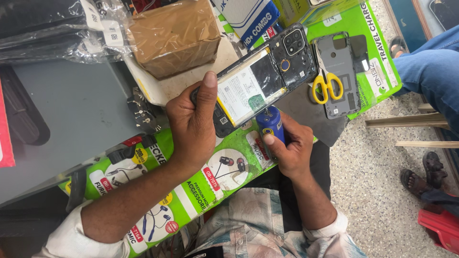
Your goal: The person uses a blue heat gun to apply heat to the back of a disassembled smartphone, focusing on the camera module and battery area. They then switch to a screwdriver to manipulate internal components and screws on the device.
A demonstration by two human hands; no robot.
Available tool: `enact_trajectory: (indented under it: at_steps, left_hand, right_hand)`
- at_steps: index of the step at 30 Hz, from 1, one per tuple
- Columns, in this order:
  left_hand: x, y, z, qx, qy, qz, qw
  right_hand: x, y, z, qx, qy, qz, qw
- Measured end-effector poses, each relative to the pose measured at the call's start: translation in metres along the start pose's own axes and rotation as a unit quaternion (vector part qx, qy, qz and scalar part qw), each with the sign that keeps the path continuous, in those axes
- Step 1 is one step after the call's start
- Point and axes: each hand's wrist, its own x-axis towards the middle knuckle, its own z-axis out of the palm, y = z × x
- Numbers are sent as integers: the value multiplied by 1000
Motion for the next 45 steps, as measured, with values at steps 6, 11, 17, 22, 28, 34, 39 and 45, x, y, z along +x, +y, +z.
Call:
enact_trajectory:
  at_steps: [6, 11, 17, 22, 28, 34, 39, 45]
  left_hand:
    - [0, 2, 1, 10, -6, 2, 1000]
    - [1, 5, 1, 13, -4, -10, 1000]
    - [2, 3, -2, 6, -5, 2, 1000]
    - [1, 4, -3, 0, -5, 10, 1000]
    - [2, 4, -3, -4, -7, 4, 1000]
    - [8, 7, -4, -14, 27, -11, 999]
    - [5, 4, -1, 79, -13, 41, 996]
    - [1, 12, 4, 169, -28, 104, 980]
  right_hand:
    - [-1, 1, -1, 0, 6, -2, 1000]
    - [-1, 3, -2, -9, 12, -6, 1000]
    - [2, 3, -5, 124, 38, 70, 989]
    - [0, 11, -6, 139, 37, 36, 989]
    - [-3, 14, -8, 250, 3, 26, 968]
    - [-2, 4, -5, 132, -53, -14, 990]
    - [-2, -1, -5, 83, -55, -45, 994]
    - [-6, 11, -4, 278, 49, 35, 959]
